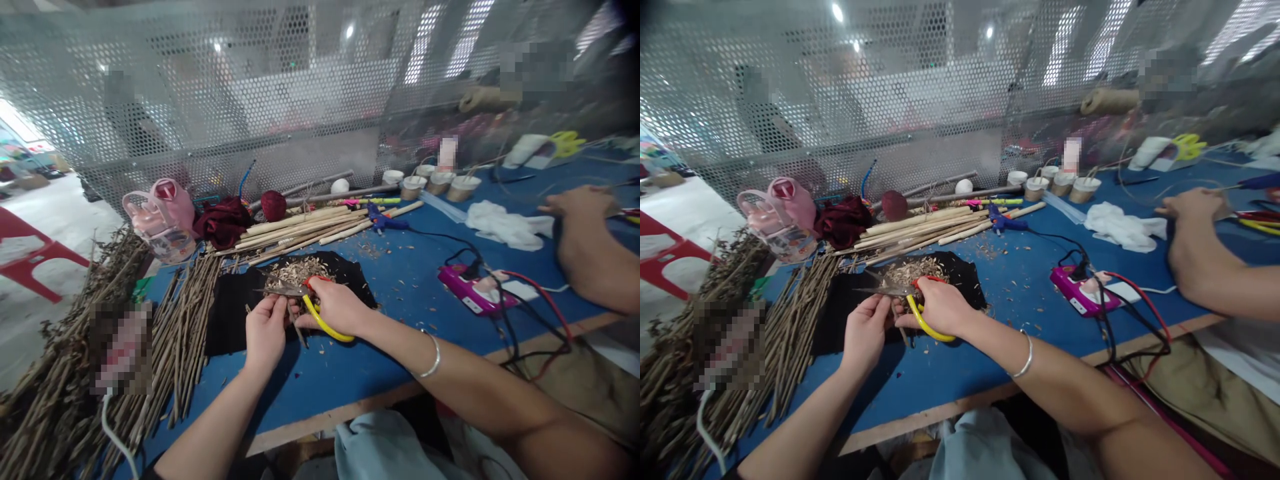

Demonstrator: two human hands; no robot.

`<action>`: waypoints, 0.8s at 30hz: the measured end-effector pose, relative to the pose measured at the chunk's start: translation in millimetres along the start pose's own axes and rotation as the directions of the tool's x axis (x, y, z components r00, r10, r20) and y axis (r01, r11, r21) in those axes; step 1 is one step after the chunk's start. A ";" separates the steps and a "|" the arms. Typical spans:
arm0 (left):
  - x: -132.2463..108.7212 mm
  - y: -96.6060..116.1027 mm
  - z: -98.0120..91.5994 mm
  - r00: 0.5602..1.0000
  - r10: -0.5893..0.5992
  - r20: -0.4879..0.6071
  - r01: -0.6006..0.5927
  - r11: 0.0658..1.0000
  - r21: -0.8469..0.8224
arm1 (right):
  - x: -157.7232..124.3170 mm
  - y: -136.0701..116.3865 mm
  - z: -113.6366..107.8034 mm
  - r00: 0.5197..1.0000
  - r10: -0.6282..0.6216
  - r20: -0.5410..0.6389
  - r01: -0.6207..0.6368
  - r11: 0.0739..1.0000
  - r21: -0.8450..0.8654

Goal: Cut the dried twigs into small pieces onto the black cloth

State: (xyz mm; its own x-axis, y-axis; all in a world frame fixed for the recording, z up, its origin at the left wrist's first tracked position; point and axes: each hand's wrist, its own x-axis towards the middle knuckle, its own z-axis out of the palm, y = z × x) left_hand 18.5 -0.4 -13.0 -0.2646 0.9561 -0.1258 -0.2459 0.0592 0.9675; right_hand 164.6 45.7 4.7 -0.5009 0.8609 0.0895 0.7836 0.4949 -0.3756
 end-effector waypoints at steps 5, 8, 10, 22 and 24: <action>-2.3 4.2 1.8 0.998 -0.022 0.052 0.020 0.999 0.038 | 0.5 0.1 1.8 0.999 0.026 -0.027 -0.025 1.000 0.018; -3.4 5.1 2.7 0.997 -0.025 0.069 0.019 0.996 0.090 | -0.1 2.0 2.1 1.000 -0.003 -0.019 0.004 0.999 0.032; -4.1 4.6 3.1 0.997 -0.028 0.078 0.020 0.994 0.103 | -0.7 2.4 1.9 0.998 -0.050 -0.024 0.051 0.998 0.046; -4.0 -2.5 -4.6 0.984 0.129 0.122 -0.160 0.944 0.289 | -0.4 -0.5 7.0 0.999 -0.031 -0.011 0.031 0.999 -0.015; -3.2 -4.7 -5.1 0.989 0.107 0.104 -0.131 0.956 0.263 | -0.6 -0.5 6.8 1.000 0.002 0.014 -0.001 0.999 -0.037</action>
State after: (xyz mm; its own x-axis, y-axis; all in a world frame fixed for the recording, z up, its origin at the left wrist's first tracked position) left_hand 15.8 -5.2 -18.2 -0.1913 0.9815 0.0019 0.0444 0.0067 0.9990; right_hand 162.0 44.1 -1.5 -0.5047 0.8600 0.0755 0.7971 0.4978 -0.3417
